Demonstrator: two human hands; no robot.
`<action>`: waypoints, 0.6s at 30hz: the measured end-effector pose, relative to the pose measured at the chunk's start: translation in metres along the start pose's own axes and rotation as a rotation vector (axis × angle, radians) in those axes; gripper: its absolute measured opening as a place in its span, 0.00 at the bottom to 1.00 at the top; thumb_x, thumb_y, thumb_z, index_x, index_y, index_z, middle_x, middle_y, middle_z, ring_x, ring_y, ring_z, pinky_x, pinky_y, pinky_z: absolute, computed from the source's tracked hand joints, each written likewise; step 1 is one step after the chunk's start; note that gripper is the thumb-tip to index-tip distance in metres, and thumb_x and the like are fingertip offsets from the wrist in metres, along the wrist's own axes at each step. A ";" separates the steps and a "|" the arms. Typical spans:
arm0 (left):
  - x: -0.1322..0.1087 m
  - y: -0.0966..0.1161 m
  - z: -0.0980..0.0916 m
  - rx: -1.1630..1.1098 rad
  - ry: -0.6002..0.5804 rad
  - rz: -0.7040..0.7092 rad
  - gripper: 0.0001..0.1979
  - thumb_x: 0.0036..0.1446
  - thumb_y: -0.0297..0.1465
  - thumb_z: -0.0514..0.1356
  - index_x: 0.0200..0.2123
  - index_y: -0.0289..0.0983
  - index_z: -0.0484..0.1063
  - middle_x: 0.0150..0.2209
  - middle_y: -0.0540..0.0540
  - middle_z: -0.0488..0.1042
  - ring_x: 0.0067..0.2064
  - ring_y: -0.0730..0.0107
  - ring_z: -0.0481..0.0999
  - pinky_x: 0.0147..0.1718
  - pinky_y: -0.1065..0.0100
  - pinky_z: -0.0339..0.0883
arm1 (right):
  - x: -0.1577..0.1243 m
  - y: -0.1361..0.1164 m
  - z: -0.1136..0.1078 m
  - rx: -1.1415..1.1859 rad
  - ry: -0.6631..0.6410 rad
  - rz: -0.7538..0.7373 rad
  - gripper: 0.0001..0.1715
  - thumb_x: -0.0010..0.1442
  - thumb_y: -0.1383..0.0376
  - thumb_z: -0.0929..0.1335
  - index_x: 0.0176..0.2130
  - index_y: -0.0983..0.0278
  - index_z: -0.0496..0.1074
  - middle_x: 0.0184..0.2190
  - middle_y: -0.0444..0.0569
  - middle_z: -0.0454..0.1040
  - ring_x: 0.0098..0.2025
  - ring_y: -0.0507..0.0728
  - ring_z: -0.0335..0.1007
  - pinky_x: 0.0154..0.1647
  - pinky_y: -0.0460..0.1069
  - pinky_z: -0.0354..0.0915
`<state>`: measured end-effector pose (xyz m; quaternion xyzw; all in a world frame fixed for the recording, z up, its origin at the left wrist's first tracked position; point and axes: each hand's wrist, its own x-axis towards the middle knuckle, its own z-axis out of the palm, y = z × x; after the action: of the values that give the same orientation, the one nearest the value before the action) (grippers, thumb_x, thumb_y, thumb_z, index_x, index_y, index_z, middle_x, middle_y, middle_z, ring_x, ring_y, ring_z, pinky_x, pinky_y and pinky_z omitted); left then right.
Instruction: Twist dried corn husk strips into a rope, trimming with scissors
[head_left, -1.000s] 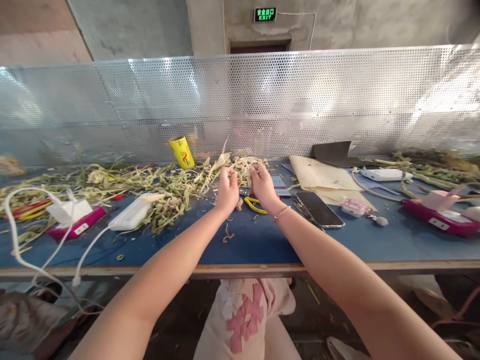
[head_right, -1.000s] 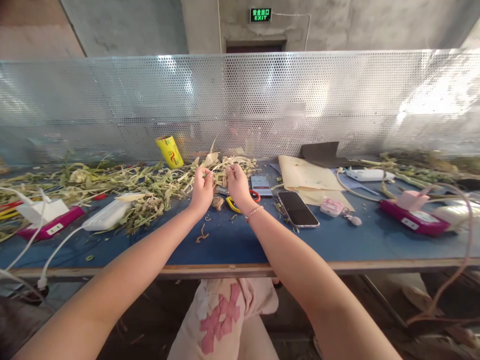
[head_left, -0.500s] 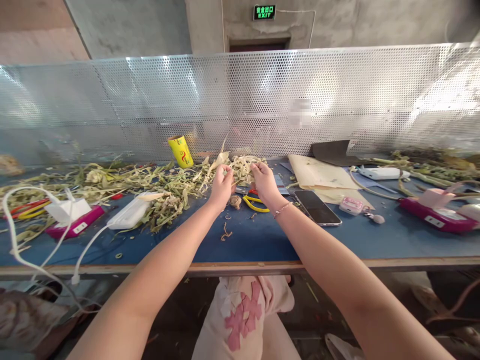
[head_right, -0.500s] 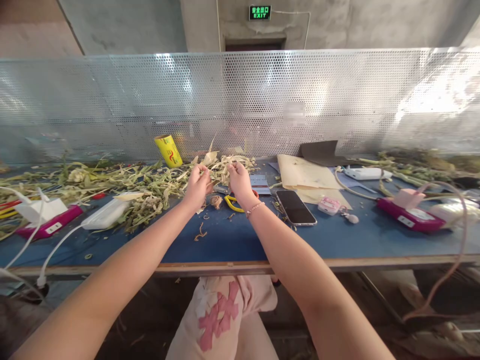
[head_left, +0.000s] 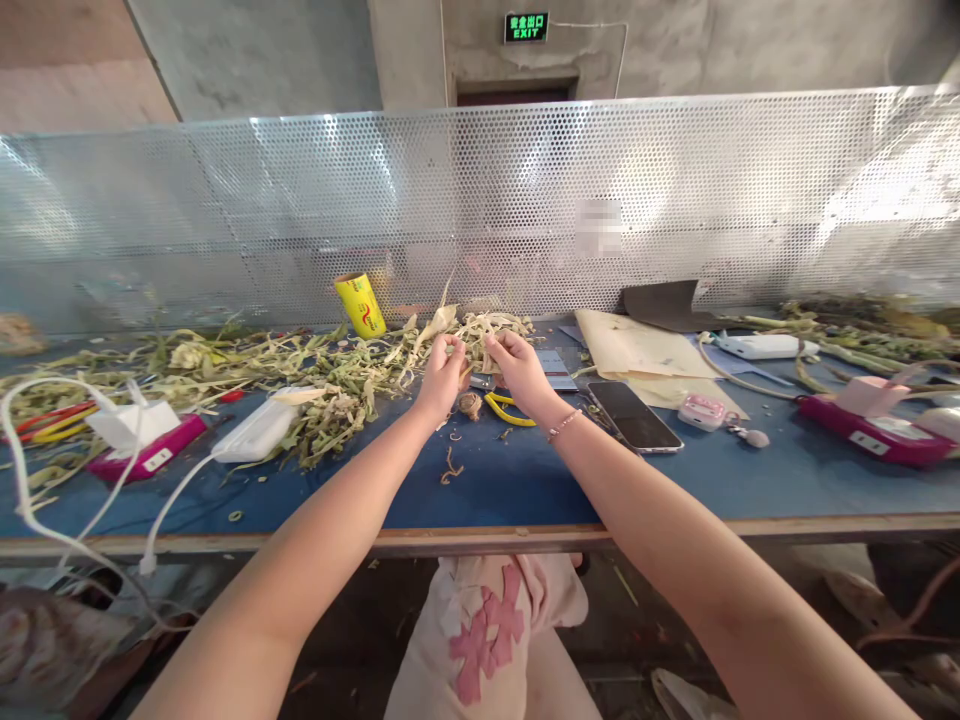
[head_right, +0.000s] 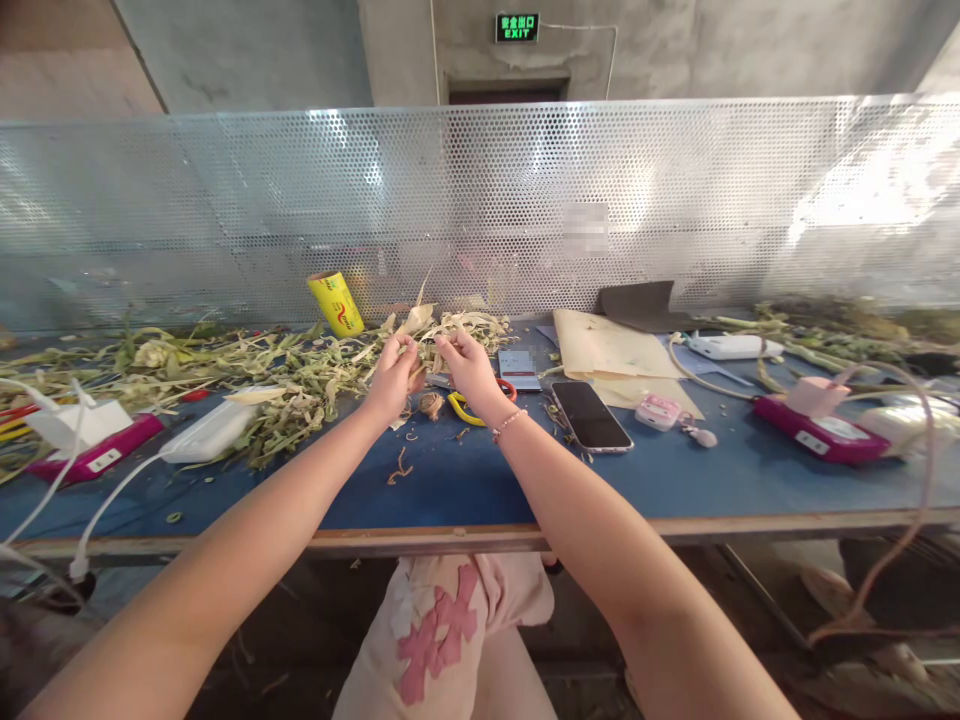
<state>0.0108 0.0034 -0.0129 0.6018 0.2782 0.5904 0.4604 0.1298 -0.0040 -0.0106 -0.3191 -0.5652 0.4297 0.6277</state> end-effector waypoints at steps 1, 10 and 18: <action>-0.001 0.000 0.002 -0.067 -0.021 -0.035 0.15 0.52 0.44 0.56 0.28 0.40 0.55 0.12 0.61 0.47 0.11 0.82 0.46 0.14 0.75 0.40 | 0.000 0.000 0.000 0.014 -0.005 -0.002 0.21 0.49 0.50 0.66 0.24 0.61 0.55 0.15 0.34 0.49 0.14 0.44 0.42 0.13 0.43 0.43; -0.003 0.005 0.009 -0.147 0.011 -0.170 0.13 0.53 0.36 0.57 0.23 0.37 0.57 0.11 0.59 0.53 0.13 0.83 0.53 0.14 0.77 0.47 | 0.000 0.002 -0.001 -0.103 -0.046 -0.090 0.16 0.52 0.55 0.64 0.23 0.60 0.53 0.16 0.35 0.48 0.17 0.45 0.42 0.16 0.44 0.45; 0.001 0.002 0.005 0.104 0.117 -0.172 0.09 0.55 0.32 0.52 0.24 0.38 0.57 0.15 0.56 0.58 0.17 0.78 0.62 0.19 0.74 0.58 | -0.002 0.006 -0.003 -0.444 -0.074 -0.257 0.12 0.54 0.60 0.62 0.23 0.62 0.57 0.18 0.38 0.57 0.23 0.48 0.51 0.26 0.45 0.51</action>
<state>0.0155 0.0017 -0.0098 0.5633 0.3856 0.5677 0.4602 0.1321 -0.0032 -0.0177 -0.3587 -0.7042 0.2233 0.5706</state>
